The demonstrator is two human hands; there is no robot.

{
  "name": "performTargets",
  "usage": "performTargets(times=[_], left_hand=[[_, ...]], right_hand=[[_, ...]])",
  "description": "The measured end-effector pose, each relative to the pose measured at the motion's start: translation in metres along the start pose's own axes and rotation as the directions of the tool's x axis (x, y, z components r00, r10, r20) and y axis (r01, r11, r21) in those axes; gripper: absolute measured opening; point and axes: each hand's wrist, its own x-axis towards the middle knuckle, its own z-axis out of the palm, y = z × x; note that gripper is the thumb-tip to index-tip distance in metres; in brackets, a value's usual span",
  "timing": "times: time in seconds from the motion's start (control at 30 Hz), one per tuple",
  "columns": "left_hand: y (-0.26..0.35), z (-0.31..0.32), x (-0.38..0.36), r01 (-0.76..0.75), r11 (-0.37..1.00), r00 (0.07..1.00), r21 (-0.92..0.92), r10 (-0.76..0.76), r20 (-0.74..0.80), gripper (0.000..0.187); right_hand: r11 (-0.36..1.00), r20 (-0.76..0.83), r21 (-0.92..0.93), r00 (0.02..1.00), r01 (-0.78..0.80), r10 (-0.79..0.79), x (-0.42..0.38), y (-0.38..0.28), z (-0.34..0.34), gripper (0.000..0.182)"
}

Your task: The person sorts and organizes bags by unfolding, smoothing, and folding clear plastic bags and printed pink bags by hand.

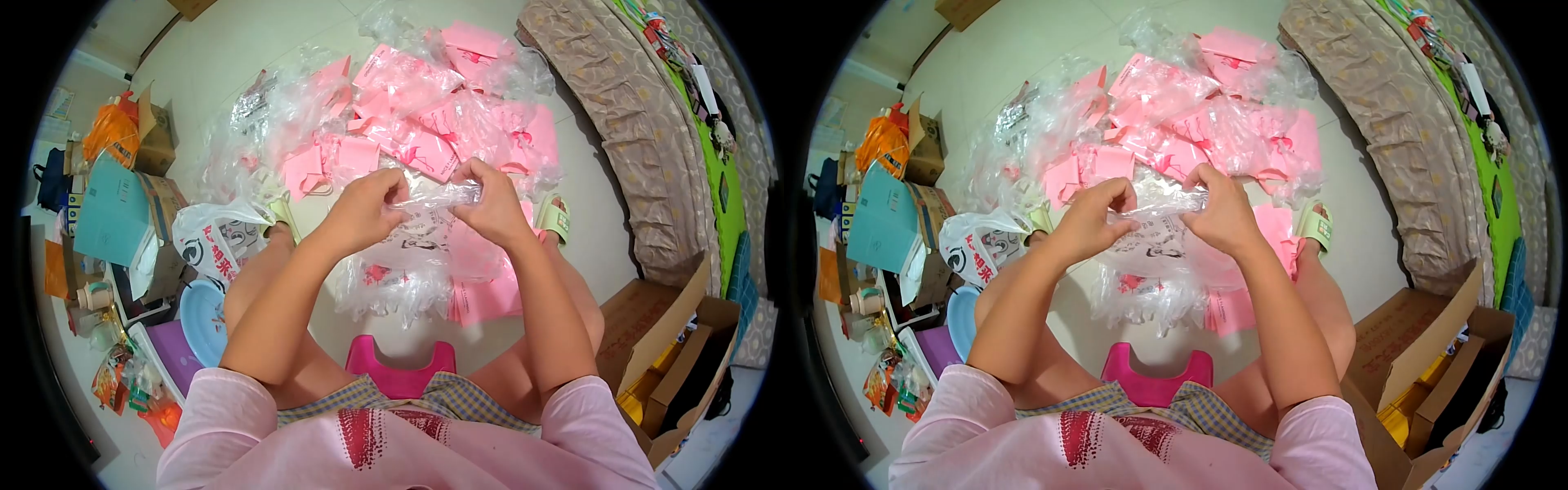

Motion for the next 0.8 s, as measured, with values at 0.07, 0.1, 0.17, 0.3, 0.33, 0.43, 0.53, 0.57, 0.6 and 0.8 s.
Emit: performTargets(times=[0.07, 0.1, 0.17, 0.3, 0.33, 0.43, 0.53, 0.57, 0.6, 0.8], left_hand=[[0.007, 0.009, 0.0, -0.136, 0.949, 0.98, -0.284, 0.087, -0.179, 0.019], [0.007, 0.008, 0.001, -0.135, 0.949, 0.98, -0.284, 0.086, -0.179, 0.019], [0.006, 0.006, 0.005, -0.079, 0.967, 0.996, -0.244, 0.066, -0.063, 0.015], [0.0, 0.009, 0.006, -0.055, 0.965, 0.979, -0.256, 0.002, -0.206, 0.013], [0.0, 0.007, 0.006, -0.036, 0.951, 0.971, -0.309, -0.039, -0.235, 0.013], [0.005, 0.009, 0.007, -0.087, 0.944, 0.956, -0.317, -0.01, -0.292, 0.011], [0.007, 0.011, 0.007, -0.215, 0.963, 0.934, -0.164, 0.153, -0.322, 0.008], [0.007, 0.011, 0.006, -0.276, 0.96, 0.917, -0.056, 0.245, -0.316, 0.006], [0.006, 0.012, 0.006, -0.275, 0.96, 0.917, -0.056, 0.244, -0.314, 0.006], [0.006, 0.006, 0.005, -0.088, 0.965, 0.918, -0.248, -0.018, -0.395, 0.007]], right_hand=[[0.997, 0.019, 0.062, 0.998, 0.052, -0.053, -0.002, -0.001, 0.007, 0.034], [0.987, 0.035, 0.124, 0.994, 0.101, -0.106, -0.003, -0.002, 0.01, 0.034], [0.978, 0.001, 0.132, 0.986, 0.163, -0.164, -0.003, -0.003, 0.013, 0.037], [0.98, -0.027, 0.134, 0.989, 0.147, -0.145, -0.005, -0.013, 0.003, 0.045], [0.98, -0.03, 0.134, 0.989, 0.149, -0.146, -0.004, -0.011, 0.002, 0.045], [0.976, 0.047, 0.218, 0.999, -0.009, -0.001, -0.003, -0.002, 0.007, 0.046], [0.956, 0.054, 0.267, 0.988, 0.125, -0.144, -0.004, -0.006, 0.015, 0.047], [0.951, 0.015, 0.288, 0.993, 0.111, -0.12, -0.005, -0.009, 0.015, 0.045], [0.946, -0.024, 0.309, 0.995, 0.097, -0.094, -0.005, -0.011, 0.015, 0.043], [0.841, -0.128, 0.535, 0.992, 0.077, -0.009, 0.0, -0.003, 0.013, 0.03]])
